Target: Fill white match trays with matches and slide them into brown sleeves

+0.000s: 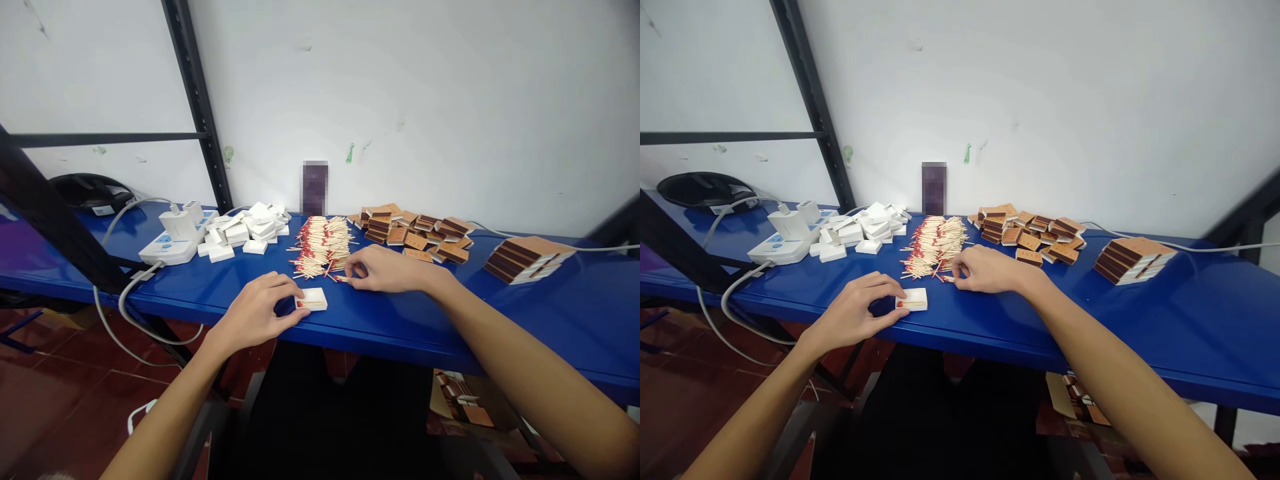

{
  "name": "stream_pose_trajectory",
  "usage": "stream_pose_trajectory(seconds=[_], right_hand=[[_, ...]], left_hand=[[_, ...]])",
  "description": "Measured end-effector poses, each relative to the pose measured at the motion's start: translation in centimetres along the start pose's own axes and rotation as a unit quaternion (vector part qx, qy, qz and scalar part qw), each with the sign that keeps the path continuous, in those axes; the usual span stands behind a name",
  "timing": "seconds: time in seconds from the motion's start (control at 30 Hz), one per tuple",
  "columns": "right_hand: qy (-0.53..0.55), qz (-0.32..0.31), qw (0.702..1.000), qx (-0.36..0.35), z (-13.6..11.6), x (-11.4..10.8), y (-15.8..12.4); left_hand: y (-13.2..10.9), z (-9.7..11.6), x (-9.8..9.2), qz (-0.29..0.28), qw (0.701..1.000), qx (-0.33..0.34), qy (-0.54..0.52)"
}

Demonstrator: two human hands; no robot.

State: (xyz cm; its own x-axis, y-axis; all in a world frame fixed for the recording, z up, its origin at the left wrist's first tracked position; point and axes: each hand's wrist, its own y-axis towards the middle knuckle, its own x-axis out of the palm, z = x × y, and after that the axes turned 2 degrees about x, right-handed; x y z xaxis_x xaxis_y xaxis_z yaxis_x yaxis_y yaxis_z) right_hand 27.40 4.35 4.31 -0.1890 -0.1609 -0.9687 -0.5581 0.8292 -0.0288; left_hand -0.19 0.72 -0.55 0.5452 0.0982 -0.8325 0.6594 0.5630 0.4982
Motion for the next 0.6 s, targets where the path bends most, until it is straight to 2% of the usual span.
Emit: stream_pose_trajectory(seconds=[0.23,0.6], right_hand=[[0.03,-0.017,0.999,-0.006,-0.21,0.07,-0.02],[0.021,0.006,1.0,-0.007,-0.6,0.22,0.09]], left_hand=[[0.03,-0.01,-0.05,-0.002,1.0,0.001,-0.002],[0.02,0.05,-0.05,0.001,1.0,0.001,-0.002]])
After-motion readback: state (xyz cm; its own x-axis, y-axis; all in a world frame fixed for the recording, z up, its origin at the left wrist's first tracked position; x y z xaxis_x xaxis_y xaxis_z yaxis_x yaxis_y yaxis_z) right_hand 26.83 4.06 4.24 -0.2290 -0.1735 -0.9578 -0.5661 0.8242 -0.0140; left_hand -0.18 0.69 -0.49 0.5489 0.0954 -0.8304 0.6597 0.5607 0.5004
